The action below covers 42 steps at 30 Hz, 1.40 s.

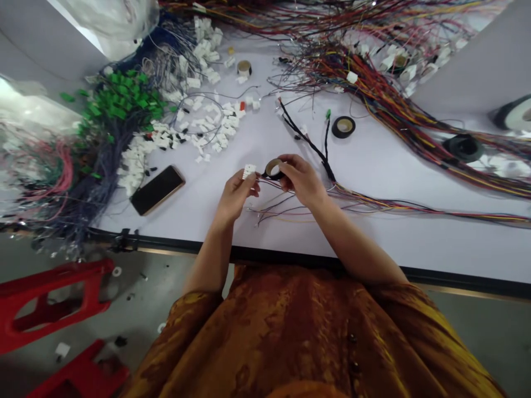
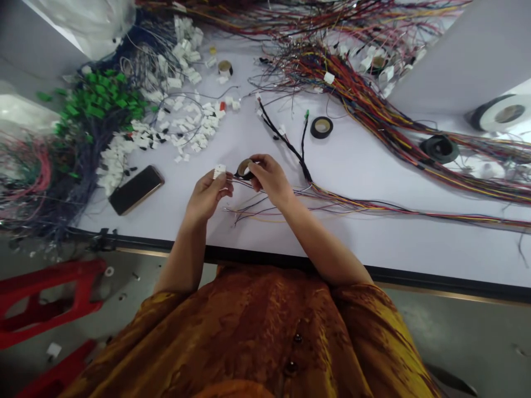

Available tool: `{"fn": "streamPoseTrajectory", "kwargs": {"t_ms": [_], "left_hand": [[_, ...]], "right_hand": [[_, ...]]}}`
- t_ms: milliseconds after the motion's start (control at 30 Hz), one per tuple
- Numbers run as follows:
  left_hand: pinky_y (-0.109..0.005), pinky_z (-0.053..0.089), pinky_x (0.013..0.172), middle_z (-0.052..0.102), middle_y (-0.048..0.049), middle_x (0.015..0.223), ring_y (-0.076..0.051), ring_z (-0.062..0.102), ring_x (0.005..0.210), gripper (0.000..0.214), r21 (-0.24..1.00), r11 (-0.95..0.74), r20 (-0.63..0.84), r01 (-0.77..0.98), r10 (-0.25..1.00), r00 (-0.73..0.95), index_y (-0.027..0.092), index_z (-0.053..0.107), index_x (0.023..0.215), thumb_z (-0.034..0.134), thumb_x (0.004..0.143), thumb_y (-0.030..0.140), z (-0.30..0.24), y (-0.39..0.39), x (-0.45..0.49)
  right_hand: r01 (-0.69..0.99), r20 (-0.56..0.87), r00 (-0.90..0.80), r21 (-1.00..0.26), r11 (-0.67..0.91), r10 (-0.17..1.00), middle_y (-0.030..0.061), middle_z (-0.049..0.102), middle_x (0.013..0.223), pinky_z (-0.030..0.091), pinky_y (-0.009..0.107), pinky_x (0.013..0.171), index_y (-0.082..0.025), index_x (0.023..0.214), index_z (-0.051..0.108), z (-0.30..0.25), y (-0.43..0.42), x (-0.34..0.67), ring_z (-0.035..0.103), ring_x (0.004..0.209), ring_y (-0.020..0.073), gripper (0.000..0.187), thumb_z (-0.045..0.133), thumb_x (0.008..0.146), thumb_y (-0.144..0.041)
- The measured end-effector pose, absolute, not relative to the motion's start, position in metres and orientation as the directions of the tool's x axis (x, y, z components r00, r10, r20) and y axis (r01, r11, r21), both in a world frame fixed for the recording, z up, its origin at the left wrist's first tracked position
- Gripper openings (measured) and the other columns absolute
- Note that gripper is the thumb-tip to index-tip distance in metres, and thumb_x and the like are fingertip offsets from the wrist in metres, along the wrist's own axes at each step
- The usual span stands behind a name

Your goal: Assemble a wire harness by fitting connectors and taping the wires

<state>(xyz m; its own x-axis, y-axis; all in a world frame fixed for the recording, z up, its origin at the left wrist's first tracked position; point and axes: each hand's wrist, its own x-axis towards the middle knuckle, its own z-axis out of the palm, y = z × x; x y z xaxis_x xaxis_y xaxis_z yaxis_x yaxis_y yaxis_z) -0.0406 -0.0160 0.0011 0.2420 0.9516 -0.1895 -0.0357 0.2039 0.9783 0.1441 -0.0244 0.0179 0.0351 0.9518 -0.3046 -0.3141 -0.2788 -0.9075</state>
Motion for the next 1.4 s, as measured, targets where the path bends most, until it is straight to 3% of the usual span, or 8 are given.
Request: {"fn": "streamPoseTrajectory", "kwargs": {"t_ms": [333, 600, 767, 933, 1033, 1133, 1233, 1400], "left_hand": [[-0.018, 0.036, 0.044, 0.073, -0.0035, 0.083, -0.004, 0.049, 0.049, 0.031, 0.961, 0.208, -0.180, -0.182, 0.970, 0.160, 0.019, 0.075, 0.100, 0.074, 0.082, 0.044, -0.002, -0.015, -0.034], [-0.014, 0.032, 0.034, 0.078, -0.0078, 0.092, -0.001, 0.048, 0.039, 0.025, 0.871, 0.435, -0.415, -0.228, 0.900, 0.129, 0.016, 0.076, 0.092, 0.077, 0.081, 0.038, 0.014, -0.018, -0.034], [-0.023, 0.061, 0.071, 0.078, -0.0083, 0.099, -0.015, 0.076, 0.081, 0.033, 0.876, 0.412, -0.379, -0.251, 0.910, 0.170, 0.016, 0.074, 0.103, 0.078, 0.080, 0.040, 0.014, -0.027, -0.038], [-0.031, 0.062, 0.077, 0.078, -0.0073, 0.100, -0.019, 0.077, 0.083, 0.035, 0.970, 0.202, -0.171, -0.132, 0.962, 0.213, 0.019, 0.075, 0.104, 0.079, 0.078, 0.043, 0.010, -0.039, -0.039], [-0.026, 0.062, 0.071, 0.078, -0.0066, 0.101, -0.017, 0.076, 0.081, 0.034, 0.976, 0.186, -0.168, -0.116, 0.974, 0.150, 0.020, 0.075, 0.103, 0.078, 0.079, 0.044, 0.006, -0.040, -0.040], [-0.020, 0.058, 0.057, 0.078, -0.0071, 0.103, -0.014, 0.075, 0.073, 0.038, 0.974, 0.210, -0.204, -0.090, 0.977, 0.066, 0.019, 0.074, 0.104, 0.076, 0.079, 0.047, 0.003, -0.037, -0.041], [-0.017, 0.051, 0.045, 0.078, -0.0080, 0.103, -0.011, 0.071, 0.058, 0.041, 0.957, 0.275, -0.269, -0.086, 0.960, 0.081, 0.019, 0.073, 0.104, 0.076, 0.078, 0.050, 0.002, -0.031, -0.039], [-0.027, 0.063, 0.073, 0.078, -0.0042, 0.092, -0.016, 0.076, 0.079, 0.036, 0.936, 0.276, -0.243, -0.218, 0.956, 0.165, 0.020, 0.071, 0.100, 0.077, 0.079, 0.049, 0.007, -0.031, -0.037]], "right_hand": [[-0.153, -0.244, -0.004, -0.958, -0.242, 0.970, -0.0066, 0.053, 0.059, 0.036, 0.019, 0.041, -0.018, 0.103, 0.055, 0.026, -0.025, 0.147, 0.045, 0.045, 0.0066, 0.018, 0.059, 0.089, -0.028], [0.623, 0.146, -0.207, -0.743, 0.246, 0.967, 0.0126, 0.063, 0.121, 0.055, 0.035, 0.079, -0.022, 0.129, 0.057, -0.004, -0.097, 0.116, 0.064, 0.095, 0.0211, 0.035, 0.048, 0.096, -0.022], [0.496, 0.165, -0.064, -0.851, 0.175, 0.984, 0.0084, 0.063, 0.099, 0.053, 0.030, 0.074, -0.019, 0.093, 0.063, 0.011, -0.070, 0.129, 0.061, 0.084, 0.0162, 0.017, 0.054, 0.096, -0.032], [0.159, -0.481, -0.085, -0.871, -0.465, 0.872, -0.0034, 0.051, 0.056, 0.026, 0.022, 0.038, -0.019, 0.082, 0.055, 0.030, -0.005, 0.142, 0.035, 0.043, 0.0080, 0.018, 0.070, 0.082, -0.028], [-0.141, -0.507, -0.089, -0.845, -0.515, 0.857, -0.0081, 0.037, 0.050, 0.017, 0.020, 0.037, -0.019, 0.080, 0.055, 0.028, 0.000, 0.146, 0.022, 0.041, 0.0064, 0.005, 0.057, 0.084, -0.019], [-0.133, -0.365, 0.053, -0.925, -0.356, 0.929, -0.0059, 0.043, 0.062, 0.027, 0.020, 0.041, -0.022, 0.100, 0.059, 0.022, -0.035, 0.148, 0.028, 0.047, 0.0076, 0.016, 0.049, 0.088, -0.020], [0.311, 0.054, -0.017, -0.949, 0.057, 0.998, 0.0036, 0.058, 0.088, 0.049, 0.027, 0.061, -0.022, 0.116, 0.061, 0.013, -0.084, 0.147, 0.052, 0.068, 0.0130, 0.030, 0.058, 0.086, -0.023], [0.448, 0.212, -0.022, -0.872, 0.199, 0.977, 0.0075, 0.059, 0.100, 0.052, 0.030, 0.071, -0.019, 0.104, 0.061, 0.009, -0.092, 0.143, 0.057, 0.075, 0.0134, 0.016, 0.054, 0.092, -0.027]]}}
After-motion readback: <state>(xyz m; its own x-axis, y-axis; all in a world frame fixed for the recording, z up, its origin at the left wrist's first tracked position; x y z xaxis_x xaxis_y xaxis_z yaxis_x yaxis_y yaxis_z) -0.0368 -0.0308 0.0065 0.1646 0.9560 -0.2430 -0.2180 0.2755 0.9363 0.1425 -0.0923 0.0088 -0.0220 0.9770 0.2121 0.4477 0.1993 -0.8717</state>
